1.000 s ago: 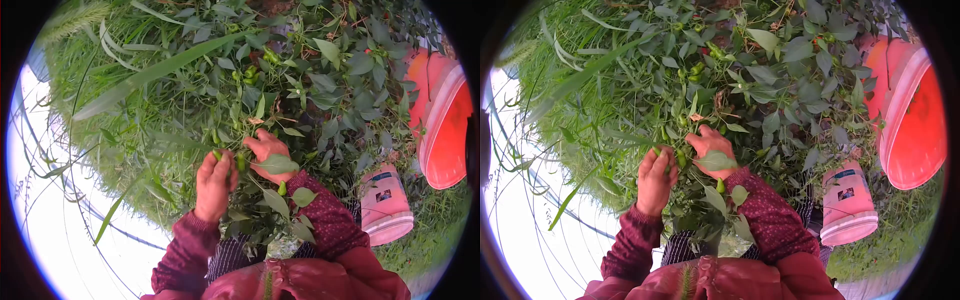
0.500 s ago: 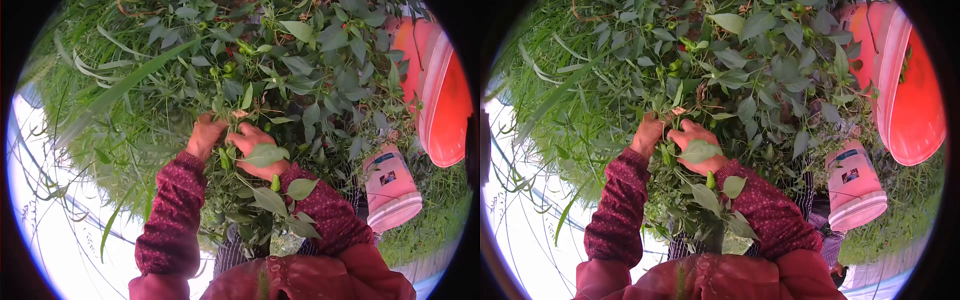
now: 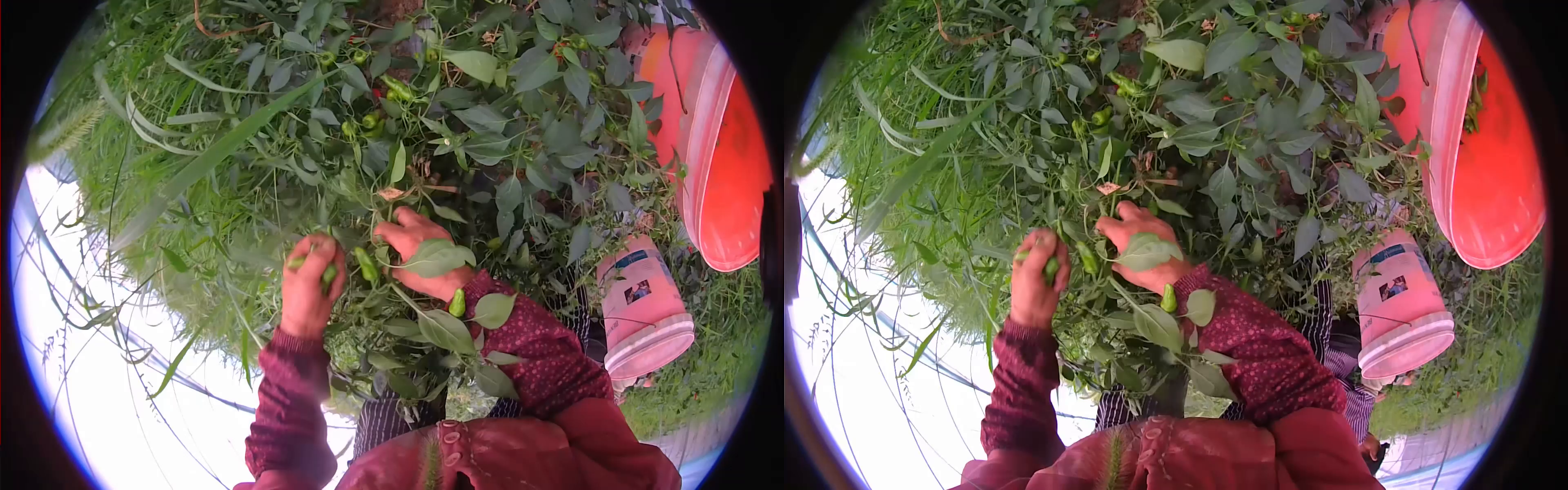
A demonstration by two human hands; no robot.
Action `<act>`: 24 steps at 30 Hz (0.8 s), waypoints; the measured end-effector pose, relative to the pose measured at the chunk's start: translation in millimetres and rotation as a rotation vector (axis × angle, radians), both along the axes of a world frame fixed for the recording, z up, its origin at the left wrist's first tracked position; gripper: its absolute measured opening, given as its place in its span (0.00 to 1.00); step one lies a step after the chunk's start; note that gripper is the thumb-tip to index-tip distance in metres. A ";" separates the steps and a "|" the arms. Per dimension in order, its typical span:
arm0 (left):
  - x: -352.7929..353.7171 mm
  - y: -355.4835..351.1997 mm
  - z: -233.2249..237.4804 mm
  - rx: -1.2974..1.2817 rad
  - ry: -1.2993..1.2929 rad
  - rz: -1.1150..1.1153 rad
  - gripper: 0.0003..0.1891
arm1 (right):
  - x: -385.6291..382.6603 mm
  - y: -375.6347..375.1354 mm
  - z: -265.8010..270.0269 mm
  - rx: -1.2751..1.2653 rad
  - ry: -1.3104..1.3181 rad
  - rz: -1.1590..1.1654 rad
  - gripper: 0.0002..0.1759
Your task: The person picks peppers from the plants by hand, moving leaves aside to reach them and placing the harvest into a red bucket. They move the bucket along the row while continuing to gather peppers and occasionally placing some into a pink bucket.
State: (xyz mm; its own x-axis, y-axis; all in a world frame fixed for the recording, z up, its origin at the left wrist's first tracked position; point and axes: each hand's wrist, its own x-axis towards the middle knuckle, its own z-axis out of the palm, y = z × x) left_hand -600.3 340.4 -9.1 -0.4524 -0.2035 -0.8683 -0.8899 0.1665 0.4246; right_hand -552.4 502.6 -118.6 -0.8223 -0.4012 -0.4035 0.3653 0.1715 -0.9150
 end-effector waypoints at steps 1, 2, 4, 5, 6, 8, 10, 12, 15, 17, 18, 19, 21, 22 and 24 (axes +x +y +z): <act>3.4 -6.7 7.8 0.083 0.008 0.020 0.06 | -0.5 1.9 -0.6 0.040 0.018 -0.017 0.21; 6.5 -12.2 12.6 0.076 -0.001 0.015 0.06 | -0.9 3.0 -0.6 0.014 -0.017 -0.031 0.23; 13.8 -20.5 21.2 -0.013 0.109 -0.038 0.06 | -2.9 4.7 3.4 -0.013 -0.049 -0.003 0.26; 9.0 -22.1 19.1 -0.017 0.114 -0.043 0.06 | -5.7 5.3 3.6 -0.025 -0.063 0.024 0.29; -0.7 -22.9 12.7 -0.128 0.095 -0.153 0.08 | -5.5 4.3 3.4 -0.025 -0.080 0.027 0.29; -24.6 -15.6 1.5 -0.289 -0.025 -0.357 0.13 | -7.8 6.2 5.4 -0.018 -0.081 0.036 0.29; -35.5 -16.4 -25.3 -0.369 -0.111 -0.588 0.13 | -7.9 6.9 5.9 -0.012 -0.092 0.049 0.28; -20.6 -37.2 -55.9 -0.432 -0.193 -0.830 0.13 | -5.7 7.4 6.4 -0.015 -0.080 0.033 0.28; -4.1 -68.1 -96.2 -0.286 -0.009 -1.362 0.13 | -4.5 7.5 4.0 0.013 -0.020 -0.011 0.27; -2.2 -42.2 -86.2 -0.290 -0.336 -0.668 0.13 | -4.9 8.5 5.9 -0.009 -0.049 -0.015 0.27; -3.3 -33.8 -73.9 -0.292 -0.323 -0.672 0.13 | -6.3 10.2 7.6 -0.008 -0.052 -0.008 0.28; -5.2 -23.4 -56.5 -0.312 -0.223 -0.633 0.13 | -6.0 10.5 8.0 -0.006 -0.044 -0.014 0.28; -1.1 -9.7 -22.1 -0.338 -0.049 -0.598 0.12 | -3.4 9.6 6.8 -0.001 -0.028 0.000 0.28; 3.2 -4.5 -5.5 -0.345 0.027 -0.601 0.12 | -3.2 9.7 7.1 0.017 -0.013 0.018 0.29; 11.0 12.9 26.1 -0.330 0.005 -0.524 0.11 | -6.8 11.1 8.0 0.006 -0.022 0.034 0.29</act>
State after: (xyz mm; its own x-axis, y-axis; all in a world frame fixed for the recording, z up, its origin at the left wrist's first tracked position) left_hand -589.3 353.3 17.0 -0.5692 -0.2105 -0.7948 -0.6521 0.7043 0.2804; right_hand -559.2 513.7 -110.6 -0.7993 -0.4259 -0.4240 0.3793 0.1898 -0.9056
